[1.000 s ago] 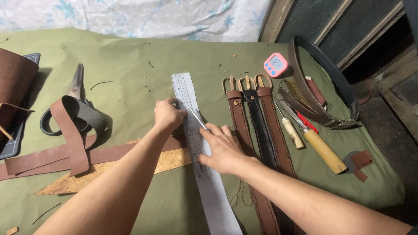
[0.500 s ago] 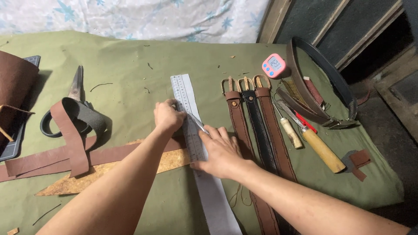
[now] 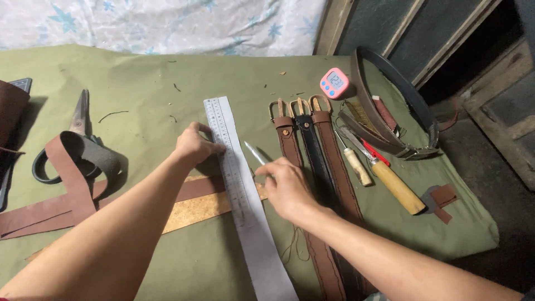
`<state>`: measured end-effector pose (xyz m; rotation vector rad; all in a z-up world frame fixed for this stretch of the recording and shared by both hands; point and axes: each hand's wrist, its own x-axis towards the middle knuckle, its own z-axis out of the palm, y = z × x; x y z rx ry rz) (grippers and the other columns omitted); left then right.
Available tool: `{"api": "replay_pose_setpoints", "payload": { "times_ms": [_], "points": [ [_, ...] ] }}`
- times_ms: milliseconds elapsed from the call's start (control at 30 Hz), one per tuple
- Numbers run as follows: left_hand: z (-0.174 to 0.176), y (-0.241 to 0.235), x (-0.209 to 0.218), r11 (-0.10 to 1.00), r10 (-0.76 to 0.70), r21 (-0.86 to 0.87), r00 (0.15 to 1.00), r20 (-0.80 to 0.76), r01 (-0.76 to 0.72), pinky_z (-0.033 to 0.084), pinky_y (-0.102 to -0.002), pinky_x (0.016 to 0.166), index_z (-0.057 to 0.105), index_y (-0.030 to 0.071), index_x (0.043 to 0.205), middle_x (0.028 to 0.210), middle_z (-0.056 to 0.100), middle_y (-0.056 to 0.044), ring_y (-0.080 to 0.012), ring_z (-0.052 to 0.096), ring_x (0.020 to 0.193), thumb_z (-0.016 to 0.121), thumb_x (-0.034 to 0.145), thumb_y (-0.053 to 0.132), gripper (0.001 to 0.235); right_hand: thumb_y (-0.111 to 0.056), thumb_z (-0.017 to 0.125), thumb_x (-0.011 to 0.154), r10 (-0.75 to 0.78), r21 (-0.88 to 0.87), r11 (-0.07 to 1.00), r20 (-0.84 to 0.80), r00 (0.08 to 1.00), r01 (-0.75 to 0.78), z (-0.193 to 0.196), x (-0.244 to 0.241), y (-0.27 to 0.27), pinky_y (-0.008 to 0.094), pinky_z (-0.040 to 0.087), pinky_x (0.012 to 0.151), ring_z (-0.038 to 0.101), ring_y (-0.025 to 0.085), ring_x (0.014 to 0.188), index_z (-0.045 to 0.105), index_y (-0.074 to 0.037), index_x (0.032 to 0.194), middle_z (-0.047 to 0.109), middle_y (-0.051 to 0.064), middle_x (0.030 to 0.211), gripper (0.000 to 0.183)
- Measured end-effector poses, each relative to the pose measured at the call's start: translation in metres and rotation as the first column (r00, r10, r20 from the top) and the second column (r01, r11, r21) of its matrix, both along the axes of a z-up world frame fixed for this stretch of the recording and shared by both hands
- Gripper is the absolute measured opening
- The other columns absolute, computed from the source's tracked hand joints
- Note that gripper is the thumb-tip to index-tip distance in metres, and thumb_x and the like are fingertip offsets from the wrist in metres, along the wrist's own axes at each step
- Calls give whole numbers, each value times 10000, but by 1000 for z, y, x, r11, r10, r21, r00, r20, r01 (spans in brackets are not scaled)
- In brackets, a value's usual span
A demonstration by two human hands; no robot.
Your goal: A person measures and cuts a thin strip of leather using a metal ruler and a precision blade on a workshop table.
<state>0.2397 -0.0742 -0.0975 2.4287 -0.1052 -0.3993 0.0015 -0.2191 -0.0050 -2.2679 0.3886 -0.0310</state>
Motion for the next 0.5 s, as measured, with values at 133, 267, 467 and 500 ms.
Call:
{"api": "replay_pose_setpoints", "payload": {
  "times_ms": [133,267,467,500],
  "points": [
    [-2,0,4,1000,19,-3,999,-42,-19,543,-439,975,674,253,1255,1126,747,-103,-331,694,1136,979,649,364,687,-48,665,900,30,82,996,-140,990,-19,19,-14,20,435,595,925,680,310,1084,729,-41,1138,620,140,1170,247],
    [39,-3,-13,998,41,-31,979,-198,-48,562,-386,844,598,227,1186,1192,681,-74,-219,638,1054,973,662,256,646,-158,774,901,56,73,997,-297,953,-36,3,-21,35,290,584,977,551,135,1052,568,-86,1253,412,23,1192,414],
    [38,-3,-12,999,34,-30,981,-194,-40,544,-401,875,587,214,1186,1213,681,-84,-237,630,1081,977,658,255,658,-70,732,898,179,-69,978,-212,961,-198,8,-27,34,401,562,956,534,214,1082,498,-27,1397,413,76,1294,553],
    [36,-3,-11,999,34,-30,981,-193,-40,544,-401,875,587,214,1186,1213,681,-84,-237,630,1081,977,658,255,658,-70,732,898,179,-69,978,-212,961,-198,10,-27,34,401,562,956,534,214,1082,498,-27,1397,413,76,1294,553]
  ]
}}
